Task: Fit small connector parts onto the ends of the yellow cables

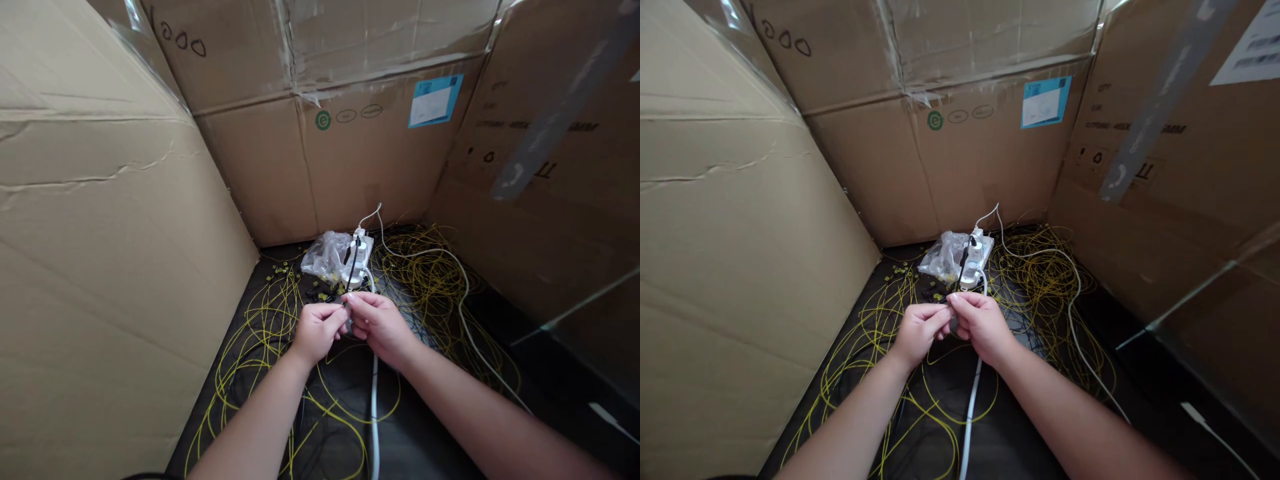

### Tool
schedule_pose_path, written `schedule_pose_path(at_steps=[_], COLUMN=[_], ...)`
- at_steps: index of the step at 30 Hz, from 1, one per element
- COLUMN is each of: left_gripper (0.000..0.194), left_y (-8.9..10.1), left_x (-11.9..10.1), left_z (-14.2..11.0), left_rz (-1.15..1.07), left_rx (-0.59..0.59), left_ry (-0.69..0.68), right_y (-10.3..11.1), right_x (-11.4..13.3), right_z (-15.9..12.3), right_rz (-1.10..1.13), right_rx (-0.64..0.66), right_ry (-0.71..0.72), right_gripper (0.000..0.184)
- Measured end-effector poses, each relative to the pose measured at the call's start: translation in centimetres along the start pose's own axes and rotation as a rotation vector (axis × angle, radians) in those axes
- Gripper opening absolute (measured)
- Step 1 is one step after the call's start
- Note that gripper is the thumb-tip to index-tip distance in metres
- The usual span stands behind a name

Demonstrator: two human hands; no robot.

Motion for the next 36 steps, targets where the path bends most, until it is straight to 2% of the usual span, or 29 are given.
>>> schedule_pose_path(at_steps=[14, 28, 32, 36], left_gripper=[0.032, 0.03, 0.026, 0.019], left_y=[0.02, 0.12, -0.14, -0.35], left_x=[0.04, -0.08, 0.03, 0.34], left_z=[0.03, -0.11, -0.01, 0.14], left_rz=[-0.131, -0.126, -0.166, -0.241], left_rx=[0.061, 0.128, 0.1, 0.02], left_ry=[-0.011, -0.008, 0.017, 0.068], right_y=[0.13, 0.33, 0.18, 0.31], right_x=[0.49, 0.93, 0.98, 0.83], right_z=[-0.18, -0.33, -0.3, -0.21], right_rz=[0.021, -0.033, -0.09, -0.225], right_rx=[0.072, 0.13, 0.111, 0.022], right_ry=[-0.049, -0.1, -0.049, 0.026], right_gripper=[0.023, 0.021, 0.023, 0.026])
Point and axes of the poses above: each hand's wrist, its own z-axis towards the middle knuckle, its own y-axis out of the back of the hand, x = y × z, the point moved 2 cm from there along z, towards the middle knuckle, and after that the axes turned 10 degrees about x, right-handed, at the moved point
